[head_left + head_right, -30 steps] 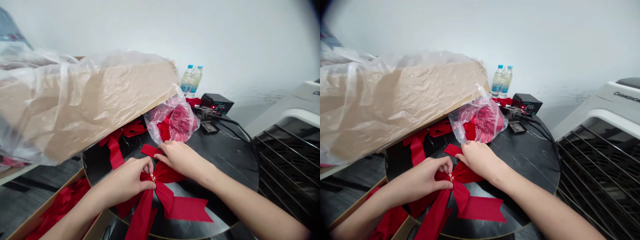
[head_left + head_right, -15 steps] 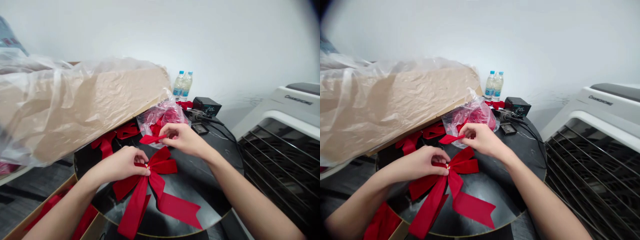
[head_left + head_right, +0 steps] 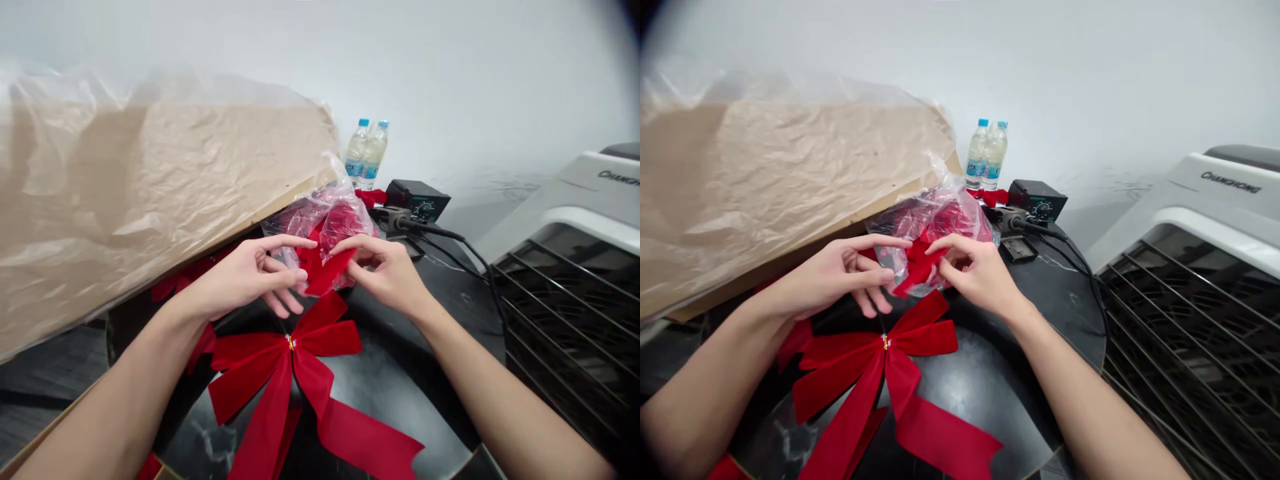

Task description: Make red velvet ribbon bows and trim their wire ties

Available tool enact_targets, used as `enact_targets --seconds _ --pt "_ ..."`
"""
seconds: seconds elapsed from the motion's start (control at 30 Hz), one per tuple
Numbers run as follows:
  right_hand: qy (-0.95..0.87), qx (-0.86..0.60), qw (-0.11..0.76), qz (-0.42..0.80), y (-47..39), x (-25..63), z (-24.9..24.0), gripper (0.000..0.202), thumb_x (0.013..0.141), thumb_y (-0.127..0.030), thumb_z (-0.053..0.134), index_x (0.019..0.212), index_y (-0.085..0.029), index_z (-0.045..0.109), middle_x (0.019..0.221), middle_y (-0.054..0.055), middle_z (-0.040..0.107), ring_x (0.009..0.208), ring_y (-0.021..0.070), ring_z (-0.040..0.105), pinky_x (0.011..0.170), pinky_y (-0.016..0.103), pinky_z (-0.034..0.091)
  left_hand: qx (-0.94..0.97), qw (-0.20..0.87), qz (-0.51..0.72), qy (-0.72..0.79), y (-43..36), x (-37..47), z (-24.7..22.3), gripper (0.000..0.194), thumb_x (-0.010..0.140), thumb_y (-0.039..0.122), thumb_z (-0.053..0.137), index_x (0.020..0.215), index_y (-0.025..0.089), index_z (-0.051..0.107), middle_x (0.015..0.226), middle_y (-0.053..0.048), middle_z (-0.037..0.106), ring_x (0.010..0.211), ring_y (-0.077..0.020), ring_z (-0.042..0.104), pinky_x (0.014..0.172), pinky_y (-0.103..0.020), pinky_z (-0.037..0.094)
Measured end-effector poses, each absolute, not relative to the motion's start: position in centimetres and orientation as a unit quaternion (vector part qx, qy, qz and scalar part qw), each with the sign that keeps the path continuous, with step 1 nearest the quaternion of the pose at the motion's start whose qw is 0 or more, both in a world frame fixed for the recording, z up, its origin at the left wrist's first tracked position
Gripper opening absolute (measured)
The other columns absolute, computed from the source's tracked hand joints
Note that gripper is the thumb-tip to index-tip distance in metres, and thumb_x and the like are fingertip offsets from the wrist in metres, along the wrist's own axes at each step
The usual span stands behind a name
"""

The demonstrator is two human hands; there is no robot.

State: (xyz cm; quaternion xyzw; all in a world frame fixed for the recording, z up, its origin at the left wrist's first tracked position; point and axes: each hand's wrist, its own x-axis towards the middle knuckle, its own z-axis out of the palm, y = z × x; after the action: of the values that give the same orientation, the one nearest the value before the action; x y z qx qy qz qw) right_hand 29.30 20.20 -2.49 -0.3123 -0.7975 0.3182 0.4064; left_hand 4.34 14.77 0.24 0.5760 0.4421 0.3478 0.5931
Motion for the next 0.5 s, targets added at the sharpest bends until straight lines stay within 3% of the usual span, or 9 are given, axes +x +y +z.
enact_targets --seconds 0.1,0.23,0.3,0.4,0.5 --pt "-0.805 -0.317 0.433 0.252 20.4 29.4 -2.7 0.025 0.085 -0.01 0.064 0.105 -0.021 0.076 0.091 0.001 0.078 0.07 0.0136 0.072 0.065 0.024 0.055 0.542 0.626 0.373 0.418 14.9 4.6 0.0 0.046 0.093 0.044 0.075 0.132 0.022 0.065 0.1 -0.011 0.081 0.089 -0.0264 0.082 0.068 -0.032 0.07" --pt "-0.792 -0.295 0.475 0.248 20.2 29.0 -3.2 0.024 0.089 -0.013 0.065 0.107 -0.022 0.078 0.101 0.002 0.08 0.082 0.0146 0.075 0.073 0.024 0.059 0.54 0.611 0.386 0.431 15.2 5.6 -0.9 0.048 0.088 0.042 0.081 0.129 0.022 0.065 0.114 -0.01 0.075 0.1 -0.025 0.078 0.071 -0.031 0.07" --pt "-0.782 -0.283 0.486 0.267 19.8 28.7 -3.2 0.024 0.091 -0.015 0.066 0.111 -0.022 0.077 0.106 0.002 0.081 0.089 0.0162 0.077 0.077 0.025 0.061 0.56 0.608 0.367 0.427 15.3 6.0 -1.3 0.041 0.084 0.037 0.085 0.118 0.019 0.07 0.109 -0.008 0.074 0.099 -0.0213 0.076 0.074 -0.028 0.069" --pt "-0.776 -0.269 0.497 0.281 19.3 28.4 -2.9 0.028 0.095 -0.014 0.06 0.116 -0.023 0.077 0.112 0.002 0.08 0.102 0.0182 0.077 0.089 0.029 0.062 0.556 0.617 0.378 0.41 15.4 6.0 -1.5 0.025 0.083 0.032 0.086 0.091 0.015 0.07 0.084 -0.001 0.069 0.085 -0.0142 0.071 0.078 -0.031 0.069" --pt "-0.754 -0.246 0.518 0.319 19.0 28.3 -2.6 0.027 0.102 -0.023 0.054 0.113 -0.024 0.079 0.115 0.003 0.08 0.11 0.0202 0.075 0.099 0.034 0.06 0.531 0.612 0.427 0.402 15.5 5.7 -1.4 0.023 0.083 0.03 0.085 0.091 0.018 0.068 0.076 0.003 0.065 0.075 -0.0124 0.067 0.07 -0.032 0.07"
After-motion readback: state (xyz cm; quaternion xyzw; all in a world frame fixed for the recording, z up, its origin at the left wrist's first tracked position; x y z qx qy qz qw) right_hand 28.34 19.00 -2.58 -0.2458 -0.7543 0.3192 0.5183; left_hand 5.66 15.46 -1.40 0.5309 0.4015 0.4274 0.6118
